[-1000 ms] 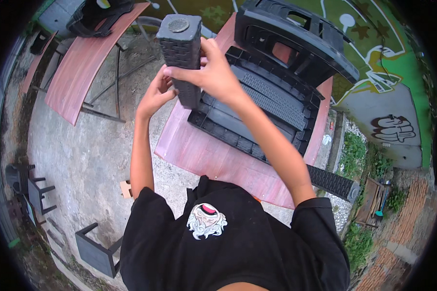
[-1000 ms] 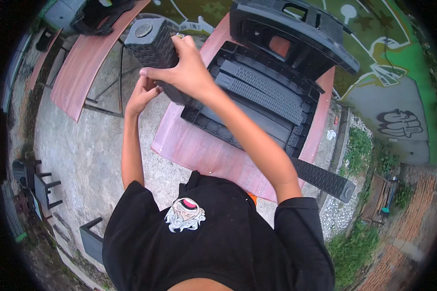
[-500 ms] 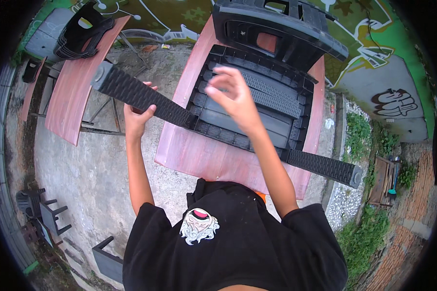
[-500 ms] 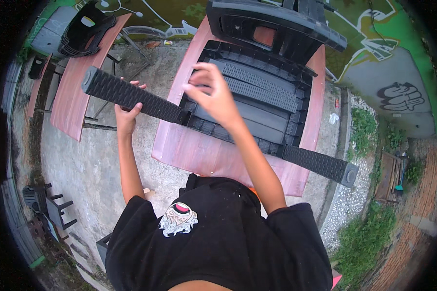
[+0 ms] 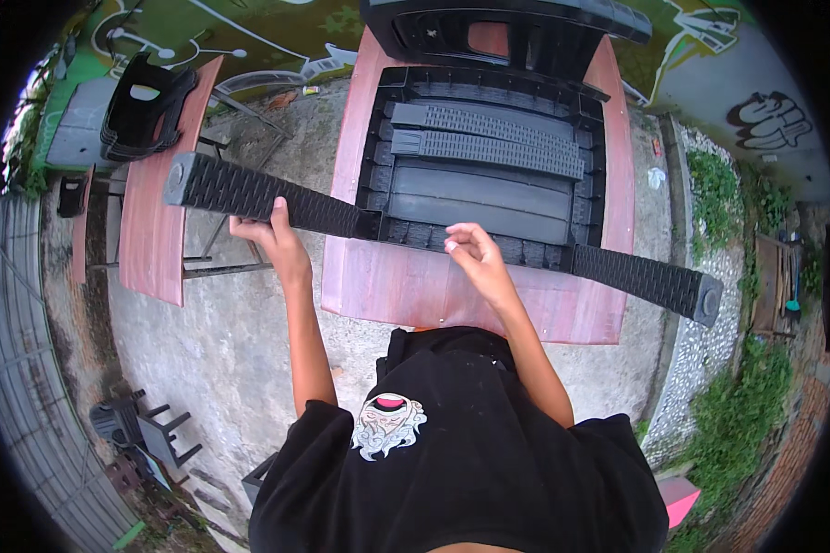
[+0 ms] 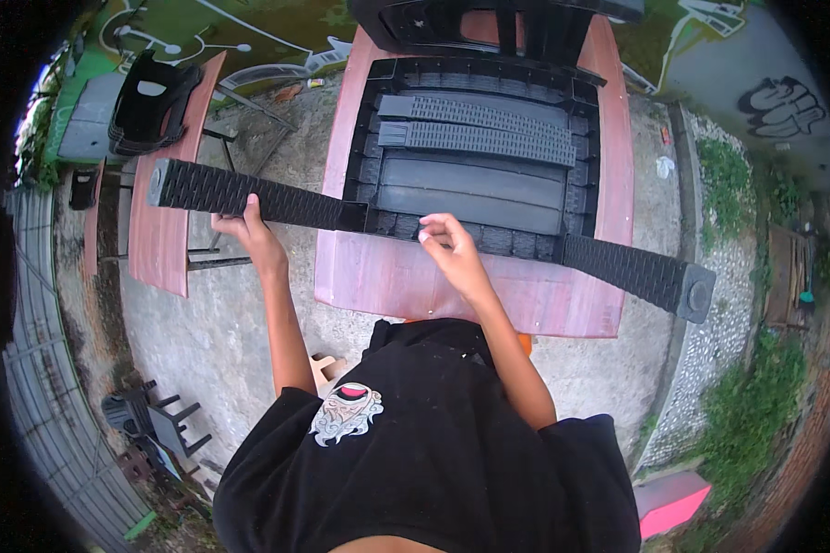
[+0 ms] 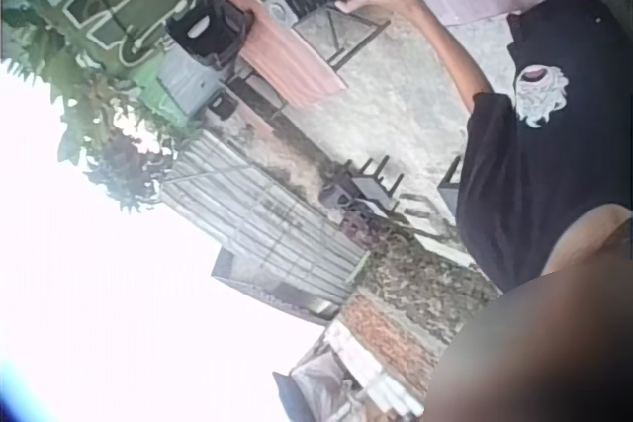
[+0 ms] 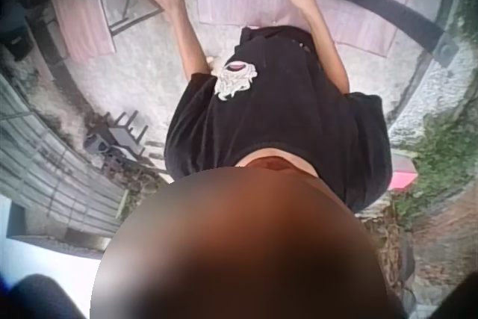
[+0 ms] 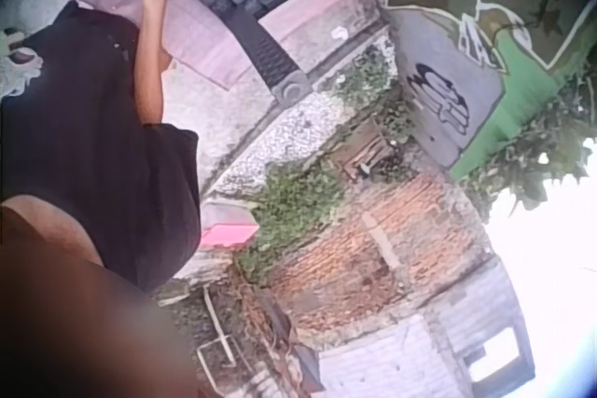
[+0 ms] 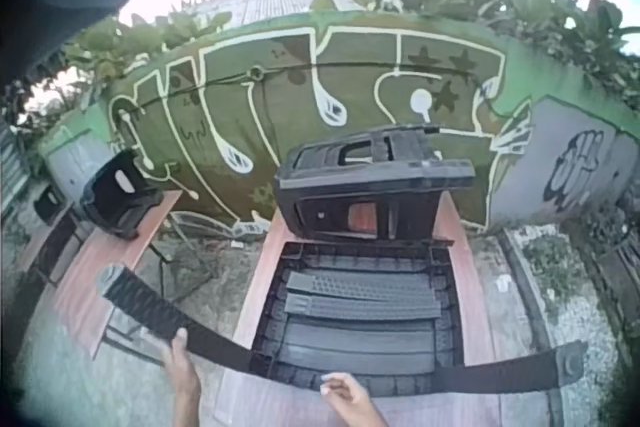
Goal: Assemble several small plastic tables by attaching legs to the table tops.
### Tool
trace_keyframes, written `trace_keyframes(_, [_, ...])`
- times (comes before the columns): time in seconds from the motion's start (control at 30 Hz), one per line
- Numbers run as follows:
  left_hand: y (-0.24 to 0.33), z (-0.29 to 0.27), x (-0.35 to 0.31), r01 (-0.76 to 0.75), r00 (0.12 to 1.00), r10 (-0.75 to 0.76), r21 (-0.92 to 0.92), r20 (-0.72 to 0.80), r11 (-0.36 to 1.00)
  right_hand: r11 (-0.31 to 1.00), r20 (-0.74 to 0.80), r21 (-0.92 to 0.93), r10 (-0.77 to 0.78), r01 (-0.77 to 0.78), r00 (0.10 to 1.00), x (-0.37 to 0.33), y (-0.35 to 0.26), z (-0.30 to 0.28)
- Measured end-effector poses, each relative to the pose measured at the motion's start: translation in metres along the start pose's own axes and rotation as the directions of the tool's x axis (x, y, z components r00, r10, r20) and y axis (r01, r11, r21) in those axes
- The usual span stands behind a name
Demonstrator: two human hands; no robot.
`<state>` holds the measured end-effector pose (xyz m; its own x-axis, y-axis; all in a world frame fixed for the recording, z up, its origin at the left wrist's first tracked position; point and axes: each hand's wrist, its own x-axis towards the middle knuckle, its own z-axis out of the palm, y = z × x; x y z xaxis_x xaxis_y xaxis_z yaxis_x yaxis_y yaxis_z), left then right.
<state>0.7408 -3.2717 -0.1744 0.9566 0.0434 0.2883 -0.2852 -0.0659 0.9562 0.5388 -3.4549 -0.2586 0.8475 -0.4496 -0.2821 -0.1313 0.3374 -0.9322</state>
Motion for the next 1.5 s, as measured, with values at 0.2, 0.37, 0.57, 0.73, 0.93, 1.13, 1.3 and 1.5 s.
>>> trace_keyframes(0.2, [0.024, 0.014, -0.016, -0.016, 1.000, 0.017, 0.163, -0.005, 0.987, 0.858, 0.236, -0.336, -0.324, 0.390, 0.916, 0.046, 0.014, 0.049])
trace_keyframes(0.37, [0.024, -0.002, -0.022, 0.069, 0.994, -0.087, 0.222, 0.072, 0.973, 0.711, 0.239, -0.501, -0.435, 0.494, 0.868, 0.065, 0.056, 0.117])
trace_keyframes(0.57, [0.021, -0.012, -0.026, -0.037, 0.982, 0.011, 0.140, 0.188, 0.990, 0.683, 0.156, -0.532, -0.501, 0.500, 0.851, 0.070, 0.074, 0.108])
trace_keyframes(0.73, [0.011, -0.007, -0.042, -0.163, 0.975, 0.148, 0.079, 0.166, 0.983, 0.689, 0.184, -0.518, -0.490, 0.508, 0.852, 0.068, 0.076, 0.102])
trace_keyframes(0.93, [0.012, -0.008, -0.013, -0.009, 0.977, -0.043, 0.240, 0.209, 0.971, 0.855, 0.371, -0.257, -0.343, 0.450, 0.863, 0.097, 0.070, 0.057])
trace_keyframes(1.13, [0.006, -0.014, -0.002, 0.096, 0.973, -0.037, -0.253, 0.228, 0.963, 0.910, 0.172, -0.286, -0.261, 0.301, 0.950, 0.112, 0.043, 0.006])
trace_keyframes(1.3, [0.015, 0.018, -0.032, 0.042, 0.991, -0.012, -0.228, 0.133, 0.973, 0.957, 0.226, -0.155, -0.206, 0.244, 0.952, 0.113, 0.018, 0.037])
trace_keyframes(1.5, [0.017, 0.029, -0.035, 0.064, 0.993, -0.042, -0.204, 0.109, 0.977, 0.842, 0.465, -0.250, -0.329, 0.478, 0.822, 0.104, 0.018, 0.064])
